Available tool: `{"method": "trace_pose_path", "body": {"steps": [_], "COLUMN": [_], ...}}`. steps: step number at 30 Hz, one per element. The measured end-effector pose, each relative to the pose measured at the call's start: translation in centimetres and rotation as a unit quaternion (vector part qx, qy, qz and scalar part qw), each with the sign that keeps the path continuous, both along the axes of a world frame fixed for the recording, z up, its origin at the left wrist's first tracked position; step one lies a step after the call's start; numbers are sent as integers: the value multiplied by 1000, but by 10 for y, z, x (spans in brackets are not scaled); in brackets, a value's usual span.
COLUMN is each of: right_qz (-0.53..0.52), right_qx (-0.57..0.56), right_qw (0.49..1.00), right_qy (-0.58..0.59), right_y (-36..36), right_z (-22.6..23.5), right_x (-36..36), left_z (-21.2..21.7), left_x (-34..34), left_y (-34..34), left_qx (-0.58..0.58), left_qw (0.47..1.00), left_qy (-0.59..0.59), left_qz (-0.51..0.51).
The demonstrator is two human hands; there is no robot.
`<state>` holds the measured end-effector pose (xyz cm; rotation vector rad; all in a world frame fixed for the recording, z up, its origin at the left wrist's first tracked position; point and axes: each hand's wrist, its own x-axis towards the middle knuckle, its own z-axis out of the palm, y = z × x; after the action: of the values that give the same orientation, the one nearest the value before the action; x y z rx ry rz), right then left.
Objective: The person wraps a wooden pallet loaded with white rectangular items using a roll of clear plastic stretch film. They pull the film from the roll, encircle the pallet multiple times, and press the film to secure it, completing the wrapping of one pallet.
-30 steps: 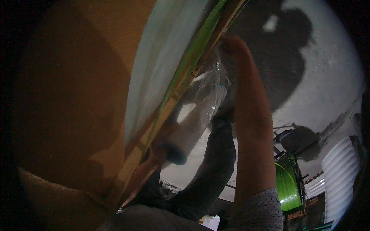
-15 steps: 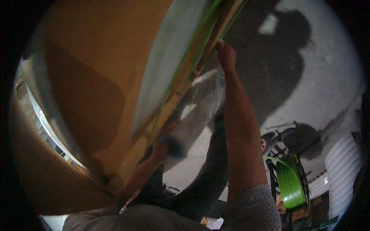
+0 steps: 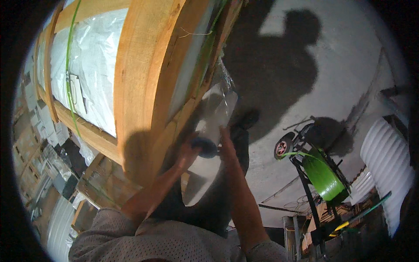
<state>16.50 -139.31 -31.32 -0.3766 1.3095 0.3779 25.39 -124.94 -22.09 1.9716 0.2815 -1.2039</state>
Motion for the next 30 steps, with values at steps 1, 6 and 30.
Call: {"method": "trace_pose_path", "body": {"steps": [1,6,30], "right_qz": [-51,-117,146], "right_qx": [53,84,-273], "right_qw": [997,987,938], "right_qy": [-38,-77,153], "right_y": [8,30,311], "right_z": [11,23,113], "right_x": [-1,14,-161], "left_z": [10,77,-5], "left_x": [-1,-19,-15], "left_y": [-2,12,17], "left_qx": [8,50,119], "left_qw": [1000,924,872], "left_qy": [-13,-289,-308], "left_qz": [-20,-247,-362]}}
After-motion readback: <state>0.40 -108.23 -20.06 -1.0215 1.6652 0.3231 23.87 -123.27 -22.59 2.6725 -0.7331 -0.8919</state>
